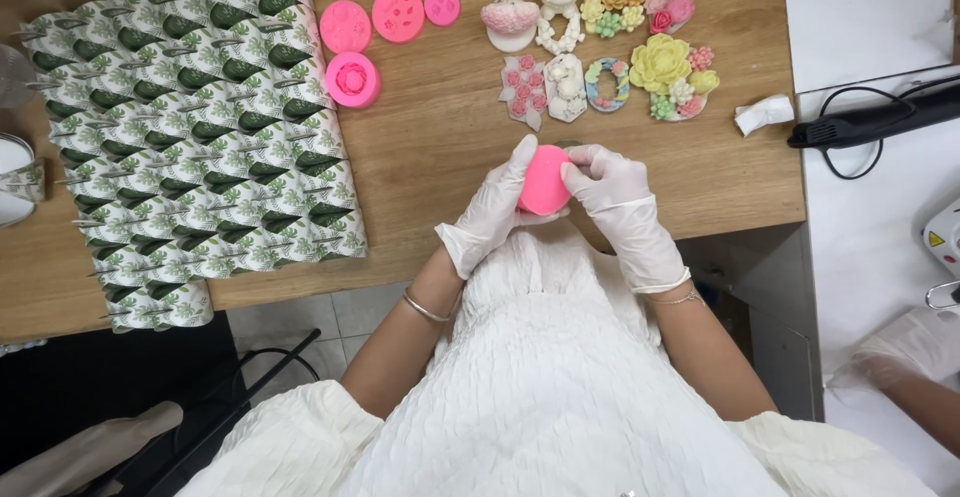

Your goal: Sort and organize various silicone candle molds on shelves and a workbench.

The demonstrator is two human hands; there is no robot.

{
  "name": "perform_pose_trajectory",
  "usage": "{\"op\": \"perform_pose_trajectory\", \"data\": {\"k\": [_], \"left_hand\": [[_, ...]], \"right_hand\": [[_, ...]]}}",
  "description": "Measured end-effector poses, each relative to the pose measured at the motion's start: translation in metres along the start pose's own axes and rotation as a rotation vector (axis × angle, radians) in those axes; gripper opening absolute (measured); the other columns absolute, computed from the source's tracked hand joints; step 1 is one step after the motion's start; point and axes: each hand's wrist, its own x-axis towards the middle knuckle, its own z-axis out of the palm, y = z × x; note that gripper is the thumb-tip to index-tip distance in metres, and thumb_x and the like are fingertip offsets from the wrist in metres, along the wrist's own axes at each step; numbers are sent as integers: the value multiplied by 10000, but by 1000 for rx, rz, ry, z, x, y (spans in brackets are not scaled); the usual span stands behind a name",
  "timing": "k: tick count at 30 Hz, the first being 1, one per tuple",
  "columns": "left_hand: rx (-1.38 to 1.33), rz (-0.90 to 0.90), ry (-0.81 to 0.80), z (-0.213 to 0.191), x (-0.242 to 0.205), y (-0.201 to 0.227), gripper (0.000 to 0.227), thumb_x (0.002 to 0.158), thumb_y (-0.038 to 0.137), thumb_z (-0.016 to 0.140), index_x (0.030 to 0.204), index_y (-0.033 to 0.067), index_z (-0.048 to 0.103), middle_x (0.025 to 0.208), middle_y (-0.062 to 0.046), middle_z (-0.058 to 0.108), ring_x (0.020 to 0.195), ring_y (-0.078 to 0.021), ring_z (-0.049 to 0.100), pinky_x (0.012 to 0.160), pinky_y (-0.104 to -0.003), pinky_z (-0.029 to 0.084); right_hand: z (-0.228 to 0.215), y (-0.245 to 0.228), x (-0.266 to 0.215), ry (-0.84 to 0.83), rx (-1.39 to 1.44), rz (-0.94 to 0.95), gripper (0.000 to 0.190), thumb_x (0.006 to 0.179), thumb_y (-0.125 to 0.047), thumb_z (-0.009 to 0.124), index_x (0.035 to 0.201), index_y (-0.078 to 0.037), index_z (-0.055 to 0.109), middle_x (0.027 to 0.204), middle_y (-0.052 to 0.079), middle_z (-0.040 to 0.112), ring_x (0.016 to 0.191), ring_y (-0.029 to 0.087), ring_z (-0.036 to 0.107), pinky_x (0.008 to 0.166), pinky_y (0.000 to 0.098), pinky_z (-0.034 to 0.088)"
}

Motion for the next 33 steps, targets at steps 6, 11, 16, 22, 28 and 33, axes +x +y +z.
{"op": "perform_pose_trajectory", "data": {"k": [6, 11, 16, 22, 28, 33], "left_hand": [[-6, -16, 26, 1, 2, 1, 758, 899, 690, 539, 1308, 56, 623, 1168, -100, 691, 1010, -213, 707, 829, -404, 651], [20, -50, 12, -2, -2, 3, 781, 897, 702, 533, 1287, 32, 631, 1133, -126, 700, 946, -259, 723, 811, -413, 650], [30, -62, 25, 1, -1, 1, 817, 879, 716, 541, 1293, 17, 625, 1140, -108, 692, 977, -207, 708, 799, -431, 670], [198, -101, 7, 0, 4, 2, 886, 881, 749, 505, 1188, -68, 656, 1035, -132, 686, 901, -214, 722, 697, -412, 688], [201, -130, -16, 4, -4, 10, 896, 869, 776, 459, 1189, -36, 660, 1006, -132, 696, 870, -217, 724, 695, -389, 684], [252, -121, -35, 3, -5, 14, 927, 876, 804, 354, 1193, -9, 667, 942, -152, 722, 783, -232, 744, 658, -365, 675]], "right_hand": [[-2, -5, 2, -52, 12, 52, 333, 918, -151, 734, 1225, -22, 715, 948, 50, 764, 798, 62, 682, 736, 242, 577], [-5, 11, 6, -102, 101, 115, 335, 899, -135, 747, 1212, -19, 724, 951, 32, 762, 786, 58, 671, 715, 229, 575], [-5, 33, 11, -52, 369, 186, 296, 969, -169, 702, 1207, 3, 740, 991, 28, 765, 833, 86, 693, 738, 242, 573], [-9, -3, 8, -85, -61, -232, 457, 836, -175, 819, 1256, -37, 703, 1102, 111, 733, 955, 188, 714, 815, 310, 576], [-12, 16, 12, -121, 150, 58, 309, 934, -184, 730, 1211, -53, 775, 1081, 93, 781, 951, 159, 730, 854, 306, 602], [-11, -5, 7, -173, 282, 34, 385, 861, -152, 766, 1232, -63, 712, 1118, 59, 749, 979, 119, 705, 852, 277, 593]]}}
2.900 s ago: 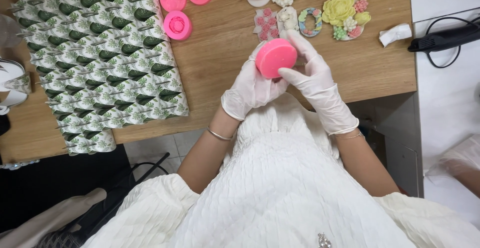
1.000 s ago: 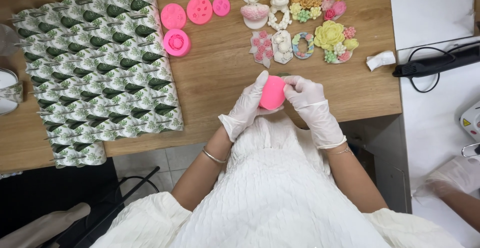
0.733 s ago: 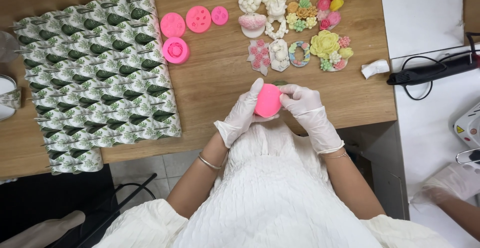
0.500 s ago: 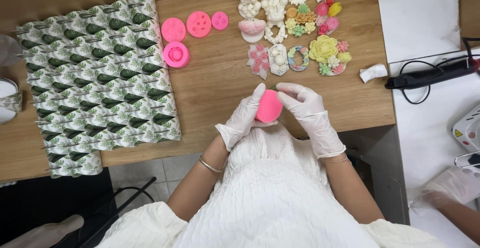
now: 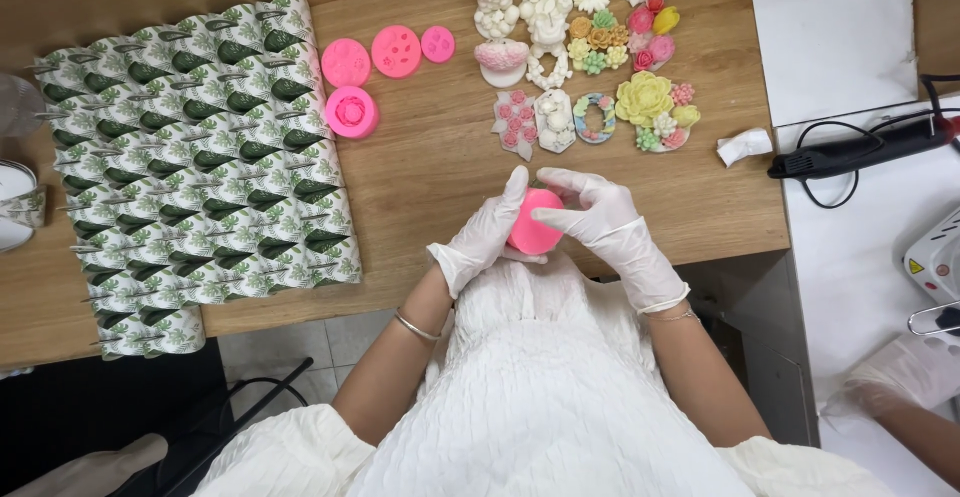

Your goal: Sort and organize various silicone candle molds on shelves and a workbench.

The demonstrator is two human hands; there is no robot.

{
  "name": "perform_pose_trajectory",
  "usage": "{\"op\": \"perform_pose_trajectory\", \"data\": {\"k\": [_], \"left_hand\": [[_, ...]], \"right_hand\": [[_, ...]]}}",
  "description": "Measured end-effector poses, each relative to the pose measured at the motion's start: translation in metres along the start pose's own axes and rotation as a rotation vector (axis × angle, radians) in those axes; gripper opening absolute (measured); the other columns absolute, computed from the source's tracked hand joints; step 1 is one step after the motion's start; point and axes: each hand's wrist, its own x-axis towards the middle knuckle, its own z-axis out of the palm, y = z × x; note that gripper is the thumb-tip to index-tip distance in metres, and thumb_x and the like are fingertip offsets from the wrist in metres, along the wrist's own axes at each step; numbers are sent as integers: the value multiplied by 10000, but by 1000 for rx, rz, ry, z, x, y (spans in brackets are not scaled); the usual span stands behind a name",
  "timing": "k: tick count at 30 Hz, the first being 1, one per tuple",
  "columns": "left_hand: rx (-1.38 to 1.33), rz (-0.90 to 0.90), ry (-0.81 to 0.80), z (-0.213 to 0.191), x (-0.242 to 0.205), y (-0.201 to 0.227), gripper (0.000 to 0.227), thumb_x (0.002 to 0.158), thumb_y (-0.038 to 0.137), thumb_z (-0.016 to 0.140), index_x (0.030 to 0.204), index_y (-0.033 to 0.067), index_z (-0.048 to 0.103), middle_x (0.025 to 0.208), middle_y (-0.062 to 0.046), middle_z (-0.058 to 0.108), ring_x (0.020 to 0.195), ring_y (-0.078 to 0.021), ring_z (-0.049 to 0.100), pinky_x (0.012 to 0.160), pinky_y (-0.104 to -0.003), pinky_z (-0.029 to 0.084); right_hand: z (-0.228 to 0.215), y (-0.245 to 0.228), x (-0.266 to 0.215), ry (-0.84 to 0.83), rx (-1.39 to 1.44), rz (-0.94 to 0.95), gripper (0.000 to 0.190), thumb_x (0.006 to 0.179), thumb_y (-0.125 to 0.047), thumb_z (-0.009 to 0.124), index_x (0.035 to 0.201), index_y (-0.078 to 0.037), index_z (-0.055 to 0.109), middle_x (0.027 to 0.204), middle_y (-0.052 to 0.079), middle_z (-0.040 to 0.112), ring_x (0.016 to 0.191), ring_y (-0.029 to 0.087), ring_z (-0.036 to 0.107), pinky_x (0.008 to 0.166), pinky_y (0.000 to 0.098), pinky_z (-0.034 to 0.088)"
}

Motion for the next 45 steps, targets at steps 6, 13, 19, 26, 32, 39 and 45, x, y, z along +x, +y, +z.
{"op": "perform_pose_trajectory", "data": {"k": [6, 13, 19, 26, 32, 39, 45], "left_hand": [[37, -54, -24, 6, -1, 7, 863, 957, 722, 303, 1157, -41, 653, 892, -174, 725, 701, -257, 739, 578, -361, 654], [173, -119, 82, 8, -6, 18, 876, 989, 678, 276, 1074, -93, 684, 927, -249, 746, 607, -260, 755, 498, -324, 638], [768, -50, 112, -13, 32, -16, 927, 973, 706, 171, 1124, -25, 719, 1084, -273, 729, 1069, -401, 664, 989, -416, 451], [737, -49, 74, -14, 35, -13, 877, 952, 678, 173, 1080, -21, 688, 1113, -283, 714, 1127, -439, 648, 1038, -442, 421], [208, -205, 80, -4, 1, 17, 819, 1013, 632, 317, 1062, -103, 673, 982, -272, 735, 832, -428, 735, 696, -454, 615], [-178, -5, -12, -16, 2, 5, 830, 928, 745, 373, 1238, 19, 628, 1029, -125, 740, 860, -239, 753, 666, -361, 663], [-210, 54, -27, -24, 17, -8, 807, 972, 731, 387, 1249, 15, 638, 1052, -117, 731, 854, -197, 732, 676, -360, 644]], "right_hand": [[4, 17, 6, 54, -333, -138, 263, 898, -174, 789, 1129, -48, 783, 998, 68, 759, 911, 119, 697, 806, 267, 571], [4, 8, 1, -1, -89, 15, 232, 897, -164, 746, 1104, -62, 768, 1001, 29, 739, 904, 78, 671, 791, 232, 553], [1, 37, 7, 23, -265, -137, 159, 895, -118, 776, 1011, -9, 784, 927, 69, 728, 866, 109, 671, 766, 267, 548], [7, 44, 11, 171, -176, 58, 150, 948, -135, 727, 937, 15, 725, 902, 48, 706, 771, 122, 636, 680, 286, 521], [-1, 30, 5, 255, -278, 32, 187, 913, -126, 674, 1066, -24, 706, 897, 65, 710, 770, 141, 677, 673, 300, 550], [4, -2, -7, 153, -168, 180, 242, 952, -205, 732, 1116, -29, 754, 952, 58, 747, 825, 101, 685, 708, 257, 546], [-4, 38, 0, -39, 37, 279, 289, 898, -161, 759, 1134, 5, 744, 947, 64, 770, 791, 92, 685, 700, 238, 558]]}}
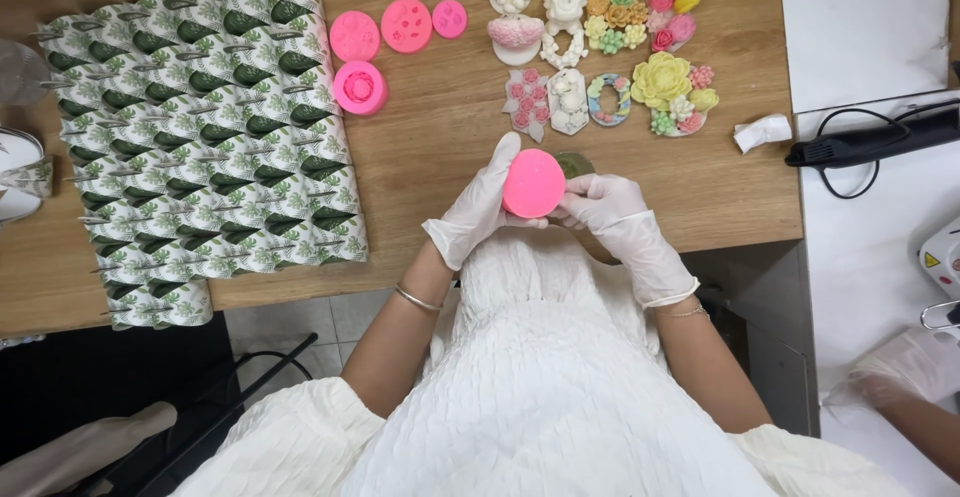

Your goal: Sort and organize various silicone candle molds on shelves and a workbench.

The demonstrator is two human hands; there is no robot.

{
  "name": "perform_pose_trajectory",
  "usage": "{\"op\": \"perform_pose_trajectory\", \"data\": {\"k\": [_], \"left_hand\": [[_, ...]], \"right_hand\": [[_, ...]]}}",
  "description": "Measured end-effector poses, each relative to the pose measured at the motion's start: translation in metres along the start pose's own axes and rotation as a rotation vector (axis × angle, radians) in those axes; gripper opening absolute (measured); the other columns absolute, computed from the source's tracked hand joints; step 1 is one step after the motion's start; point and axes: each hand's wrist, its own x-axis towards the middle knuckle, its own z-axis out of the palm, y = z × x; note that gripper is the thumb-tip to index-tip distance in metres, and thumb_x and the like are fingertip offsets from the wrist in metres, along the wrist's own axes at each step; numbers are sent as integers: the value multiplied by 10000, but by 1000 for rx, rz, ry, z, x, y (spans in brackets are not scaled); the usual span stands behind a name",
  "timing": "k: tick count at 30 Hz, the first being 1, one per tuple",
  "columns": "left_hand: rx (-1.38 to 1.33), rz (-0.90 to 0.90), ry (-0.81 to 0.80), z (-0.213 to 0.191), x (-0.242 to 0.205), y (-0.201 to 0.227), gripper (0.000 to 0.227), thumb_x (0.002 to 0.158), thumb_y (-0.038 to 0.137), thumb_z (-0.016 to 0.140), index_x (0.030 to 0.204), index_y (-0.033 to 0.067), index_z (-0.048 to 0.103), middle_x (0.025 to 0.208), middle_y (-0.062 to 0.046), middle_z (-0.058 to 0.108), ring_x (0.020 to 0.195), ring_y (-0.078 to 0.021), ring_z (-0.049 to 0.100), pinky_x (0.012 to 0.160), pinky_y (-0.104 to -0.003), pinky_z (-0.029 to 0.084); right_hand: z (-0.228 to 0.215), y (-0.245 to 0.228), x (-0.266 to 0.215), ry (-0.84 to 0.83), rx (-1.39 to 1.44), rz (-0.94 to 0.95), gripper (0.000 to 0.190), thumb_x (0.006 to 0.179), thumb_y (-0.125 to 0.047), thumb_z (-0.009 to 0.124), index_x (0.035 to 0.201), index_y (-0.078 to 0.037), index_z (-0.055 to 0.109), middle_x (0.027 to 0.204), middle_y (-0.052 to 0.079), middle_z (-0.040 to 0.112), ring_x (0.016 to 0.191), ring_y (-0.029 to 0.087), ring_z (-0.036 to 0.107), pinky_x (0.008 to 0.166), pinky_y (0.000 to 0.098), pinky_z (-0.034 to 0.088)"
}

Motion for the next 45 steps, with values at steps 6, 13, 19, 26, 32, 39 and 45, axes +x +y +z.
{"op": "perform_pose_trajectory", "data": {"k": [6, 13, 19, 26, 32, 39, 45], "left_hand": [[-131, 42, -56, -1, -9, 11, 694, 962, 649, 465, 1288, 52, 605, 1119, -104, 718, 900, -214, 738, 735, -345, 633], [436, 769, 209, 17, -28, 25, 950, 758, 137, 930, 1523, 39, 374, 1446, -79, 528, 1268, -157, 569, 1118, -328, 496], [737, 1047, 300, 26, -59, 48, 1139, 733, 159, 1001, 1622, 69, 295, 1372, -71, 588, 1309, -177, 607, 1193, -333, 508], [971, 1274, 363, 14, -68, 46, 1076, 692, 228, 1018, 1528, 91, 355, 1509, -157, 490, 1374, -261, 533, 1195, -369, 468], [992, 1169, 295, 13, -75, 40, 1062, 750, 259, 994, 1569, 59, 348, 1599, -136, 449, 1434, -274, 516, 1241, -386, 454], [1021, 1023, 323, 27, -72, 47, 1149, 733, 347, 975, 1595, 16, 291, 1504, -164, 497, 1360, -302, 548, 1192, -408, 450], [1004, 920, 321, 31, -58, 42, 1184, 669, 370, 996, 1566, 31, 302, 1381, -192, 544, 1285, -331, 578, 1101, -425, 482]], "right_hand": [[3, -20, -14, 236, -459, -255, 174, 927, -192, 746, 1009, -40, 766, 865, 87, 748, 745, 162, 698, 664, 306, 547], [8, -35, -31, 418, -752, -569, 179, 981, -247, 718, 980, -70, 699, 791, 81, 651, 677, 216, 620, 634, 327, 500], [3, -38, -31, 395, -691, -200, 219, 986, -253, 763, 946, -38, 762, 676, 98, 667, 579, 154, 596, 588, 304, 472], [4, -54, -27, 235, -134, -187, 256, 1031, -241, 668, 1154, -25, 733, 866, 52, 739, 736, 105, 655, 657, 250, 525], [36, -83, -28, -108, 400, -173, 377, 1035, -119, 570, 1388, 16, 574, 1105, 127, 732, 885, 164, 722, 755, 310, 624], [33, -61, -10, -52, 466, -246, 352, 1005, 12, 580, 1349, 87, 591, 1191, 127, 709, 973, 159, 710, 810, 311, 609], [27, -58, -14, 39, 454, -222, 323, 1003, 15, 563, 1318, 76, 599, 1174, 129, 717, 954, 162, 717, 801, 319, 614]]}}
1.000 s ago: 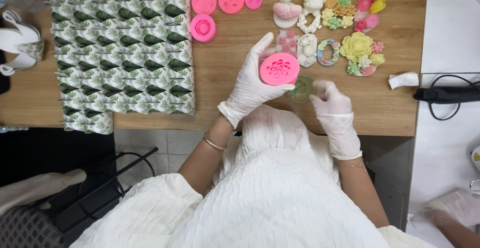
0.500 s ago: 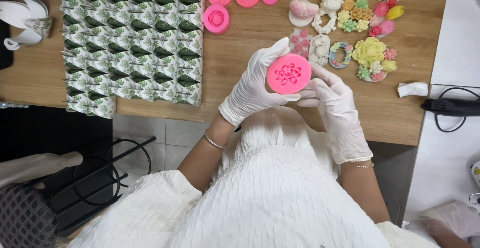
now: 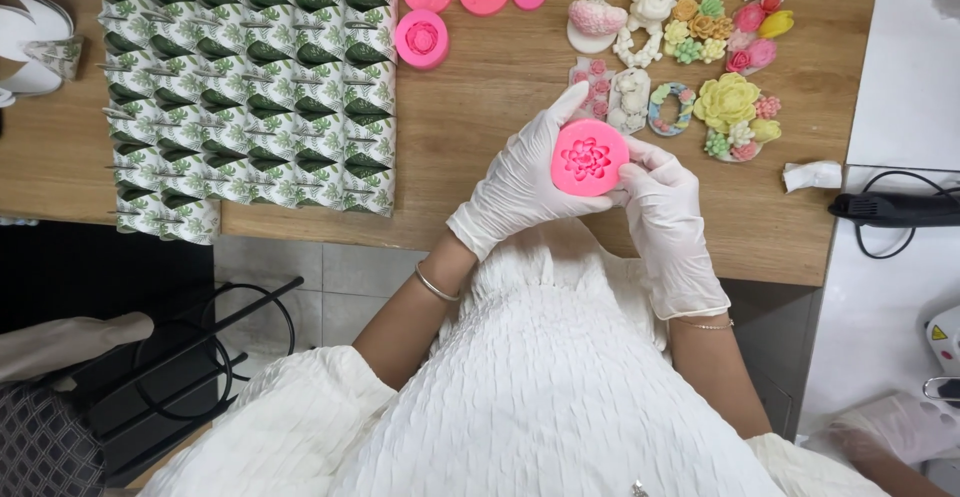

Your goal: Sort and organize various silicone candle molds on shelves and a workbench.

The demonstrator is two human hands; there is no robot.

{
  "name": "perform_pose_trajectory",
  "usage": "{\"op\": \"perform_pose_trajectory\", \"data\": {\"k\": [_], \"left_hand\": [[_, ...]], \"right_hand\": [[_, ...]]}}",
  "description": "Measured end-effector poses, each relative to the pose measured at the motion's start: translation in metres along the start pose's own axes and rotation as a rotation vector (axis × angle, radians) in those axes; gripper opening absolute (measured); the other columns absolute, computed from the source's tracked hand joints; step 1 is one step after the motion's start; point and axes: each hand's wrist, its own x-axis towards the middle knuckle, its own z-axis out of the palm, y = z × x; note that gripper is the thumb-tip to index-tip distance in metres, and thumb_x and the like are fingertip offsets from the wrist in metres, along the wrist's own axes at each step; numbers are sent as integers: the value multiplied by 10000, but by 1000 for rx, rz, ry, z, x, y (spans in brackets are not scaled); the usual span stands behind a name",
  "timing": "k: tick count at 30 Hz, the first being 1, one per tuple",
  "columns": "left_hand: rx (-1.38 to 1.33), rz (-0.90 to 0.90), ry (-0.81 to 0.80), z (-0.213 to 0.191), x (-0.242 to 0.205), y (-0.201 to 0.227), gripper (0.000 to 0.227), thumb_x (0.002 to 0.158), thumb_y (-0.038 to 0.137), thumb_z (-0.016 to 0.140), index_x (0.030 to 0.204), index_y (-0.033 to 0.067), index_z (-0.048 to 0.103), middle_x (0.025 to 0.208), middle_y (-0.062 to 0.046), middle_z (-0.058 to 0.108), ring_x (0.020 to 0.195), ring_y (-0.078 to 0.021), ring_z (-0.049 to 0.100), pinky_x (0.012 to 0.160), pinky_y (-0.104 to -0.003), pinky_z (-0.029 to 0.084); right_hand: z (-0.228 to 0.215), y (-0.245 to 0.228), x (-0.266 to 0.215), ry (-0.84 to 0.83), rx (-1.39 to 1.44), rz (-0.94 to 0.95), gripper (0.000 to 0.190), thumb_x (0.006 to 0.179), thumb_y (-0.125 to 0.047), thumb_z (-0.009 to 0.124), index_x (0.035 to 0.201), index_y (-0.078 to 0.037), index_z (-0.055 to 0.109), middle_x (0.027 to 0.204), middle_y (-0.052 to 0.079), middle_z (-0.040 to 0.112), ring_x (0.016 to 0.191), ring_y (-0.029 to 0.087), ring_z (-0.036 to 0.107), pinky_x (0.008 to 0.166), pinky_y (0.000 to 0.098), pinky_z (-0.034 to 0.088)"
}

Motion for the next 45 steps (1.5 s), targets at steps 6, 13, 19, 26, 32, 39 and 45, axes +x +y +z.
{"op": "perform_pose_trajectory", "data": {"k": [6, 13, 19, 26, 32, 39, 45], "left_hand": [[-1, 43, 5, 18, -4, -18, 1069, 641, 297, 991, 1499, 53, 403, 1348, -170, 531, 1269, -345, 558, 1101, -415, 483], [-681, -302, -367, 6, 8, -8, 764, 685, 35, 882, 1384, 29, 573, 1345, -59, 641, 1259, -174, 613, 1099, -330, 498], [-1085, -793, -439, 44, -9, -52, 420, 779, 12, 827, 1148, -53, 637, 1036, -133, 735, 929, -163, 721, 861, -290, 600], [-898, -730, -154, 59, -26, -78, 308, 845, 35, 812, 1091, -68, 656, 1018, -135, 727, 900, -146, 711, 818, -281, 596], [-812, -680, -157, 55, -22, -61, 360, 813, 41, 791, 1127, -74, 656, 1011, -139, 750, 881, -144, 730, 797, -272, 613], [-837, -701, -132, 57, -26, -62, 358, 833, 44, 808, 1125, -100, 660, 985, -148, 749, 866, -145, 725, 786, -274, 612], [-745, -703, -114, 52, -29, -60, 349, 817, 52, 800, 1107, -80, 659, 980, -133, 755, 863, -134, 724, 778, -270, 610]], "right_hand": [[-19, 3, -3, 42, -57, 47, 332, 999, -13, 582, 1324, 51, 609, 1168, 119, 720, 948, 170, 715, 803, 326, 617], [-24, -32, -9, -85, -367, -12, 437, 988, -84, 648, 1412, 0, 580, 1201, 42, 695, 1014, 91, 657, 867, 251, 560], [-34, -7, -4, -113, -371, 60, 292, 995, -135, 671, 1234, 28, 709, 1121, 63, 753, 962, 91, 676, 857, 222, 550], [-41, 17, -3, 63, -361, 33, 273, 987, -159, 676, 1200, 8, 714, 1032, 53, 755, 849, 75, 685, 711, 222, 554], [-52, 48, 8, 87, -454, -19, 137, 964, -81, 742, 1030, 37, 727, 879, 43, 718, 716, 62, 621, 617, 214, 519], [-53, 47, 9, 132, -330, 7, 149, 1025, -131, 658, 982, 1, 714, 837, 25, 707, 669, 60, 620, 567, 208, 496], [-35, 40, 2, 125, -408, 100, 110, 987, -126, 682, 998, -21, 713, 823, 8, 706, 649, 48, 600, 559, 207, 479]]}}
